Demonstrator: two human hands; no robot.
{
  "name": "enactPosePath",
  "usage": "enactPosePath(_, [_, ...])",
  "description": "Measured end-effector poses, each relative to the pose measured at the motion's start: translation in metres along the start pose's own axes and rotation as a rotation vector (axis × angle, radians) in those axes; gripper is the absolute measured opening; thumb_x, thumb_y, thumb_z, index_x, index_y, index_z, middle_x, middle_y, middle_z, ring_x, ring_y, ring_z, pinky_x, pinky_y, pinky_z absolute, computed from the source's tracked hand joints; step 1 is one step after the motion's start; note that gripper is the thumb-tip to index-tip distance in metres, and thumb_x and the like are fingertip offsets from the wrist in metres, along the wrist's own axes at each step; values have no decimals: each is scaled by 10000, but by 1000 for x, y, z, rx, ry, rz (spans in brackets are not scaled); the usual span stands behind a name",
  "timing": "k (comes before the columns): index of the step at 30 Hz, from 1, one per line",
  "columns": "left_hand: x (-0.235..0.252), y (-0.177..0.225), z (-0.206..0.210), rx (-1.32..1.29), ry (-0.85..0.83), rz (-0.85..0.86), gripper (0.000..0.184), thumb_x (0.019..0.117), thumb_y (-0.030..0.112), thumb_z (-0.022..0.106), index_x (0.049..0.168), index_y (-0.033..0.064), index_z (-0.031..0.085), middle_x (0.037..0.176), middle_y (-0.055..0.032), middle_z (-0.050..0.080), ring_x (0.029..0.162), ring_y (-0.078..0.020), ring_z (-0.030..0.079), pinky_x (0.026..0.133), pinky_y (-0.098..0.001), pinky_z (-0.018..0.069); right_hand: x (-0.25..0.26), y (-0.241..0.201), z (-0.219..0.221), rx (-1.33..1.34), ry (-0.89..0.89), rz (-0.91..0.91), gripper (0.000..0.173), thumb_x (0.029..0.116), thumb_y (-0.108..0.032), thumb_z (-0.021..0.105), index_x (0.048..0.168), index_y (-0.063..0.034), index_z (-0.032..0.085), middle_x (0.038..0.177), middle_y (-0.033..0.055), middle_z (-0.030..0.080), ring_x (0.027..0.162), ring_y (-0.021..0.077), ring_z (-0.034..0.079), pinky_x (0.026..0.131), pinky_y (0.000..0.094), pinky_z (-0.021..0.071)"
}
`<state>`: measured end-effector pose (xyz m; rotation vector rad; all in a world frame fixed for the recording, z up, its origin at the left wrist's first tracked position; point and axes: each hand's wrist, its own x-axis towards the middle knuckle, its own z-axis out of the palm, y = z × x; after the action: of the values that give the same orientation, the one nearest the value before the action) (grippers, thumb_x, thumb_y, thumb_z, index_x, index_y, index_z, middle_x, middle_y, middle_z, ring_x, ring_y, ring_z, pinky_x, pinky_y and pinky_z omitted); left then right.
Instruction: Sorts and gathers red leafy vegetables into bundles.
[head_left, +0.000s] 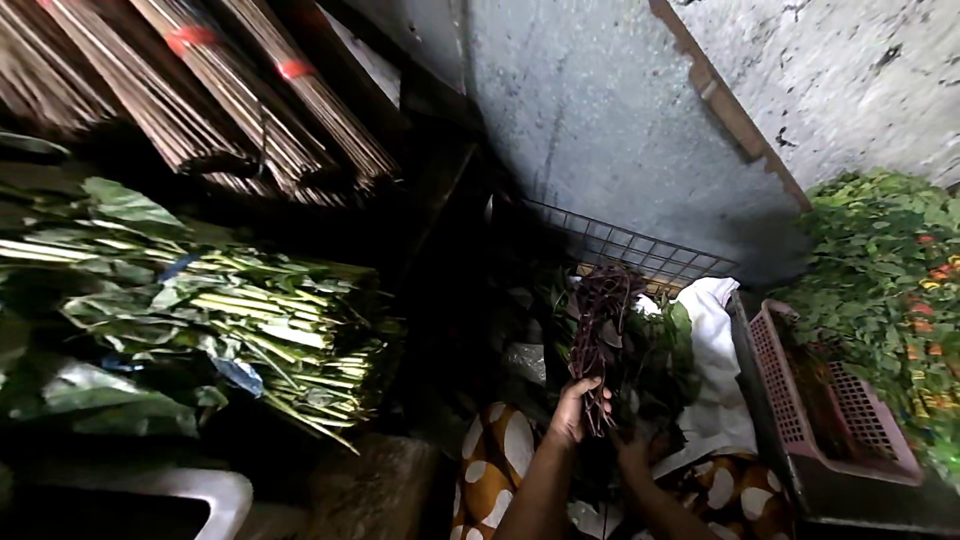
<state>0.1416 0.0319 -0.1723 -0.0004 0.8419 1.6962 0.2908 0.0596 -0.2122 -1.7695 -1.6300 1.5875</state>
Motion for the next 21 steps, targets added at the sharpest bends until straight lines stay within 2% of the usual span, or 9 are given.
enactPosePath(2, [0, -1, 1, 17, -15, -4, 351, 1103, 305, 386, 1260, 18, 514, 808, -157, 673, 592, -227, 662, 548, -335, 585, 0, 2, 4, 50, -8, -6, 644, 947, -213, 745, 1440, 66, 438, 1369, 276, 561, 1243, 358, 580, 1058, 493, 485])
enactPosePath(6, [-2, 1, 4, -2, -11, -5, 673, 1098, 537, 130, 1308, 48, 541, 838, -180, 694, 619, -272, 673, 556, -387, 586, 5, 0, 15, -28, 6, 127, 474, 989, -291, 684, 1304, 54, 608, 1265, 278, 630, 1176, 389, 613, 1016, 561, 489])
enactPosePath(10, [-6, 2, 4, -72, 31, -14, 558, 1094, 402, 163, 1190, 36, 574, 855, -184, 701, 628, -269, 670, 536, -376, 561, 3, -4, 19, 48, -2, 216, 429, 1052, -286, 565, 1315, 51, 589, 1264, 274, 618, 1148, 386, 607, 975, 566, 495])
enactPosePath(14, [-8, 4, 6, -25, 67, -71, 402, 1052, 262, 267, 1086, 25, 591, 874, -162, 711, 619, -220, 660, 540, -326, 545, 3, -34, -20, 10, 41, 94, 503, 1076, -331, 520, 1402, 52, 509, 1281, 285, 600, 1120, 378, 621, 971, 552, 508])
enactPosePath(15, [-7, 3, 6, -1, 57, -78, 372, 1045, 241, 289, 1096, 26, 589, 885, -159, 713, 624, -213, 659, 546, -323, 544, 9, -38, -34, 9, 57, 60, 501, 1074, -357, 521, 1374, 43, 542, 1198, 259, 632, 1029, 344, 644, 914, 525, 538])
enactPosePath(16, [-7, 1, 5, 21, 41, -77, 340, 1042, 223, 314, 1117, 29, 582, 893, -157, 713, 628, -209, 662, 550, -321, 550, 12, -41, -45, 51, 68, 23, 473, 1084, -386, 490, 1277, 32, 597, 980, 181, 626, 803, 253, 604, 739, 439, 539])
enactPosePath(17, [-5, -1, 5, 34, 23, -75, 308, 1035, 207, 340, 1145, 33, 569, 897, -156, 709, 631, -210, 662, 553, -325, 554, 12, -45, -54, 137, 70, -15, 437, 1099, -395, 439, 1129, 6, 613, 749, 61, 519, 587, 143, 488, 554, 324, 467])
enactPosePath(18, [-3, -3, 5, 47, 2, -69, 282, 1025, 190, 373, 1186, 36, 547, 903, -158, 703, 637, -215, 664, 559, -334, 559, 8, -52, -61, 255, 49, -43, 422, 1115, -386, 386, 1014, -24, 579, 637, -14, 433, 486, 83, 405, 468, 259, 404])
enactPosePath(21, [1, -8, 3, 107, -33, -44, 347, 978, 147, 512, 1309, 44, 492, 923, -159, 693, 683, -240, 681, 603, -381, 593, -13, -63, -68, 305, -43, -294, 430, 1107, -361, 301, 914, -59, 540, 618, -52, 452, 494, 56, 435, 484, 239, 436])
